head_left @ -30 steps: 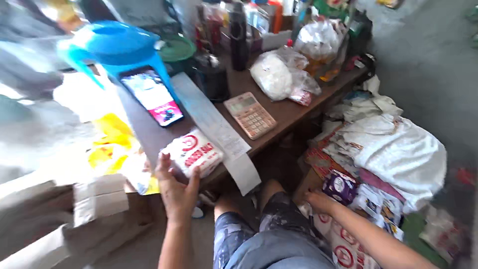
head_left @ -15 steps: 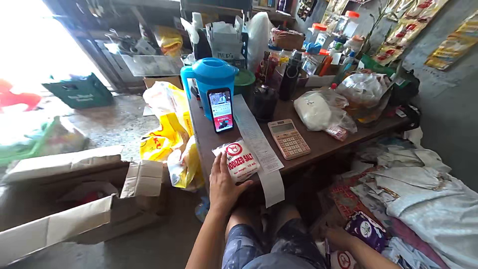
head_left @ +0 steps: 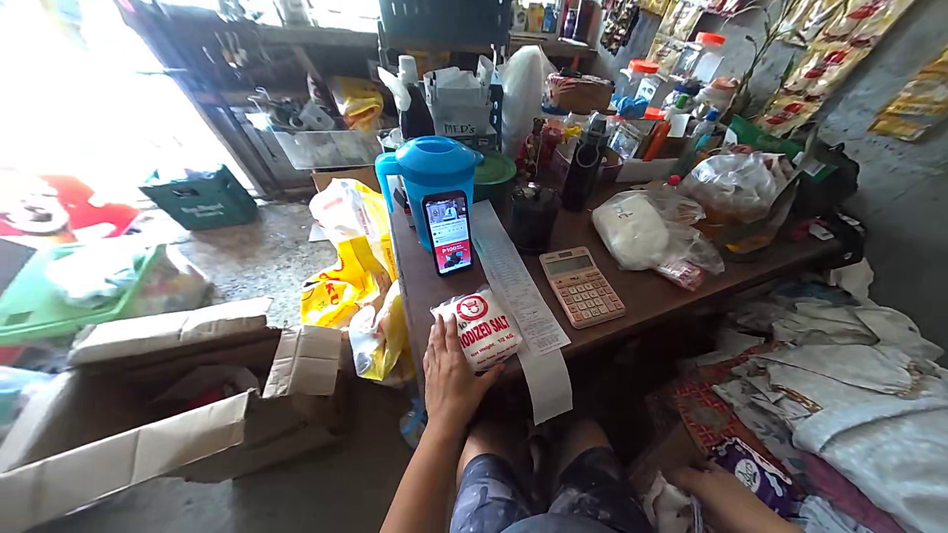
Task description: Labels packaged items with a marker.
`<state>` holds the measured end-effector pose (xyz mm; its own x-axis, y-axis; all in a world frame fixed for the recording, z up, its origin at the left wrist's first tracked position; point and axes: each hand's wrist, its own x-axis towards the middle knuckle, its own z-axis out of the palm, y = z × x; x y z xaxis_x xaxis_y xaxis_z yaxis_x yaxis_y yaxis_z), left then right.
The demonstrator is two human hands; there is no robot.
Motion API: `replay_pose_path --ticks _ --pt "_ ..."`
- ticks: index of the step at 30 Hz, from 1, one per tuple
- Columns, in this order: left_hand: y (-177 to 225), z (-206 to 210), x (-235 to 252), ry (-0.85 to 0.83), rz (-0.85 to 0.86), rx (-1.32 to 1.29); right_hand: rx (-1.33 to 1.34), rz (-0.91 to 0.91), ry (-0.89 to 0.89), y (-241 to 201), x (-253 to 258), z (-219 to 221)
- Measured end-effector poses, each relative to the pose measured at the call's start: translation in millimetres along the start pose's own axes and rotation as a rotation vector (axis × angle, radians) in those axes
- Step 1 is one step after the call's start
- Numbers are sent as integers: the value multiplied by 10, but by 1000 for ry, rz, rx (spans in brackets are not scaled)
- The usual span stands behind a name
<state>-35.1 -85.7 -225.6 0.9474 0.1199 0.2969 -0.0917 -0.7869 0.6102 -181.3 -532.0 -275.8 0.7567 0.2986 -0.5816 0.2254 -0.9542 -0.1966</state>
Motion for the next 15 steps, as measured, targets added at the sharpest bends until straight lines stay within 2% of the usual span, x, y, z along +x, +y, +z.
replay_pose_path --ticks 5,6,10,12,15 --pt "68 -77 103 -2 184 35 90 76 300 -248 -411 -569" --pt "126 -116 172 -59 224 49 136 83 348 -280 -449 -669" --pt "463 -241 572 -499 264 182 434 113 554 -541 -380 -1017" --pt "532 -194 710 -603 264 264 609 126 641 -744 -222 -1129" --pt "564 -197 760 -643 259 309 983 -18 796 -1072 127 -1222"
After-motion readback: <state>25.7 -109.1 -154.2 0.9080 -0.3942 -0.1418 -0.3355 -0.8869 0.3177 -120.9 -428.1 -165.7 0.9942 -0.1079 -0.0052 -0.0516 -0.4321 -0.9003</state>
